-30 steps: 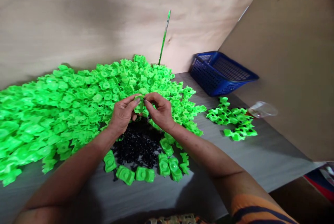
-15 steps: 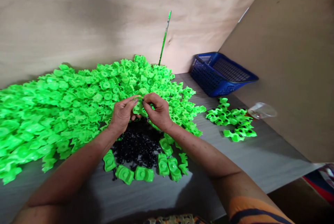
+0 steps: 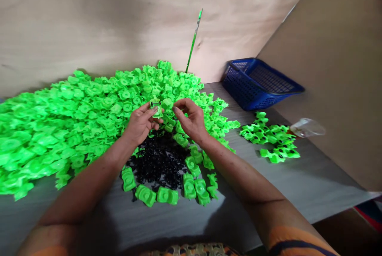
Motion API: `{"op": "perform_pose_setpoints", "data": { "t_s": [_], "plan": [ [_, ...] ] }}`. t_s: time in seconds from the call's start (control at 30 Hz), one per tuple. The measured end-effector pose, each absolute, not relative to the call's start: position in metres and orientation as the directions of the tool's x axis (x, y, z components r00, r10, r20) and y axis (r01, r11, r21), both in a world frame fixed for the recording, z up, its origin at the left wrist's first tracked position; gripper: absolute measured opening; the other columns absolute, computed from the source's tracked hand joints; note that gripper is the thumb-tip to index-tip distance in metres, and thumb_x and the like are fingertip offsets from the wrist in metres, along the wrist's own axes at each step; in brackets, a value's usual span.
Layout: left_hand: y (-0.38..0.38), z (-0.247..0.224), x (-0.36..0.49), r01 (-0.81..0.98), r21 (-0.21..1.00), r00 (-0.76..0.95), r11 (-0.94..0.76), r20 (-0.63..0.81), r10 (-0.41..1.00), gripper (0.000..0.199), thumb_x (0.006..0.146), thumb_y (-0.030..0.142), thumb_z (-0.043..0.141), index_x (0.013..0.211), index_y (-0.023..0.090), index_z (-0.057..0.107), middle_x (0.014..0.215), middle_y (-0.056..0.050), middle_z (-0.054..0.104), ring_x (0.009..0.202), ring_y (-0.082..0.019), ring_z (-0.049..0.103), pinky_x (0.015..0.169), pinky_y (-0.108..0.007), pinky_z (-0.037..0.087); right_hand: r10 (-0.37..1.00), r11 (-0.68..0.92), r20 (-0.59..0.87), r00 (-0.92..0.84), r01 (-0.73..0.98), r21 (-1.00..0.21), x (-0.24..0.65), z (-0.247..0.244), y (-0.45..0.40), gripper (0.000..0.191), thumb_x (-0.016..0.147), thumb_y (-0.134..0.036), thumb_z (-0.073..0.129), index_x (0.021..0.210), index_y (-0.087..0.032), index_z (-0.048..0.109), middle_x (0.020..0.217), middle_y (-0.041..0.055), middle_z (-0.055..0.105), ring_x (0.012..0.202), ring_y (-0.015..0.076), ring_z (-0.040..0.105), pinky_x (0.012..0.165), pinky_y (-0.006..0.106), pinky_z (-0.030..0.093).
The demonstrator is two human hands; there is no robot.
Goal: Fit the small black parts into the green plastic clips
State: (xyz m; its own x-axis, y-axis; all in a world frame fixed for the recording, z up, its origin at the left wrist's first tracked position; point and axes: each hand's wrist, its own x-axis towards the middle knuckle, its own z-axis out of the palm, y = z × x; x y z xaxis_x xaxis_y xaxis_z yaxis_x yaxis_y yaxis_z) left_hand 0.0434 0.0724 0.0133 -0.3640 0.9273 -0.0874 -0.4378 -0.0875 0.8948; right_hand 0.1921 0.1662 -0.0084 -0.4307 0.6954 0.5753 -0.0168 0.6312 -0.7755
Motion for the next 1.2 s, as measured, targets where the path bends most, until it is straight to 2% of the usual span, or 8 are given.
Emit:
{"op": "perform_pose_setpoints", "data": {
  "t_s": [0.17, 0.3, 0.43, 0.6, 0.77, 1.0, 1.2],
  "plan": [
    [0.072, 0.017, 0.041, -0.528, 0.847, -0.357, -0.060, -0.157, 0.921, 0.021, 0.077, 0.020, 0.070, 0.096, 0.015, 0.062, 0.075, -0.003, 0.074, 0.052, -0.014, 0.066, 0.044, -0.022, 0.048, 0.735, 0.526, 0.470, -0.488, -0.027, -0.850, 0.188, -0.019, 0.168, 0.004, 0.087, -0.024, 0.060, 0.087, -0.020, 0.062, 0.079, -0.0006, 0.062, 0.073, 0.0128, 0.055, 0.068, 0.027, 0.045],
    [0.072, 0.018, 0.045, -0.575, 0.818, -0.336, 0.002, -0.238, 0.911, 0.018, 0.087, 0.016, 0.055, 0.100, 0.010, 0.065, 0.070, -0.006, 0.073, 0.048, -0.014, 0.063, 0.040, -0.021, 0.043, 0.730, 0.463, 0.411, -0.546, -0.046, -0.885, 0.184, -0.024, 0.165, 0.005, 0.086, -0.024, 0.059, 0.087, -0.020, 0.061, 0.077, -0.0015, 0.061, 0.071, 0.0125, 0.055, 0.068, 0.027, 0.044],
    [0.072, 0.015, 0.046, -0.584, 0.811, -0.306, 0.041, -0.266, 0.914, 0.015, 0.091, 0.015, 0.051, 0.099, 0.011, 0.064, 0.073, -0.008, 0.074, 0.056, -0.018, 0.070, 0.044, -0.023, 0.050, 0.726, 0.483, 0.412, -0.551, -0.019, -0.875, 0.186, -0.021, 0.163, 0.006, 0.086, -0.021, 0.057, 0.088, -0.020, 0.062, 0.075, -0.0026, 0.059, 0.069, 0.0119, 0.053, 0.066, 0.027, 0.043],
    [0.073, 0.010, 0.046, -0.579, 0.813, -0.279, 0.065, -0.272, 0.921, 0.016, 0.092, 0.016, 0.052, 0.099, 0.012, 0.066, 0.077, -0.010, 0.074, 0.074, -0.024, 0.077, 0.060, -0.032, 0.063, 0.713, 0.578, 0.486, -0.505, 0.031, -0.815, 0.186, -0.023, 0.164, 0.006, 0.086, -0.019, 0.059, 0.085, -0.020, 0.065, 0.075, -0.0016, 0.057, 0.072, 0.0135, 0.053, 0.070, 0.028, 0.044],
    [0.074, 0.004, 0.050, -0.583, 0.812, -0.297, 0.034, -0.252, 0.921, 0.014, 0.090, 0.012, 0.055, 0.098, 0.014, 0.066, 0.083, -0.005, 0.074, 0.067, -0.018, 0.074, 0.074, -0.039, 0.069, 0.734, 0.518, 0.428, -0.527, 0.026, -0.855, 0.179, -0.032, 0.169, 0.005, 0.081, -0.020, 0.068, 0.085, -0.020, 0.072, 0.078, -0.0013, 0.056, 0.075, 0.0146, 0.055, 0.073, 0.029, 0.048],
    [0.071, 0.008, 0.059, -0.564, 0.821, -0.268, 0.088, -0.282, 0.921, 0.021, 0.093, 0.011, 0.053, 0.107, 0.012, 0.068, 0.081, -0.005, 0.075, 0.059, -0.017, 0.073, 0.063, -0.033, 0.067, 0.747, 0.473, 0.404, -0.528, -0.004, -0.881, 0.177, -0.035, 0.169, 0.001, 0.078, -0.021, 0.075, 0.077, -0.020, 0.075, 0.074, -0.0032, 0.056, 0.070, 0.0118, 0.052, 0.069, 0.027, 0.045],
    [0.069, 0.010, 0.059, -0.535, 0.837, -0.256, 0.114, -0.290, 0.922, 0.022, 0.094, 0.012, 0.052, 0.110, 0.012, 0.067, 0.079, -0.006, 0.074, 0.058, -0.017, 0.072, 0.054, -0.028, 0.063, 0.752, 0.485, 0.429, -0.501, -0.020, -0.874, 0.177, -0.035, 0.163, 0.014, 0.080, -0.020, 0.073, 0.067, -0.019, 0.067, 0.071, -0.0033, 0.057, 0.067, 0.0106, 0.051, 0.067, 0.026, 0.044]
  ]
}}
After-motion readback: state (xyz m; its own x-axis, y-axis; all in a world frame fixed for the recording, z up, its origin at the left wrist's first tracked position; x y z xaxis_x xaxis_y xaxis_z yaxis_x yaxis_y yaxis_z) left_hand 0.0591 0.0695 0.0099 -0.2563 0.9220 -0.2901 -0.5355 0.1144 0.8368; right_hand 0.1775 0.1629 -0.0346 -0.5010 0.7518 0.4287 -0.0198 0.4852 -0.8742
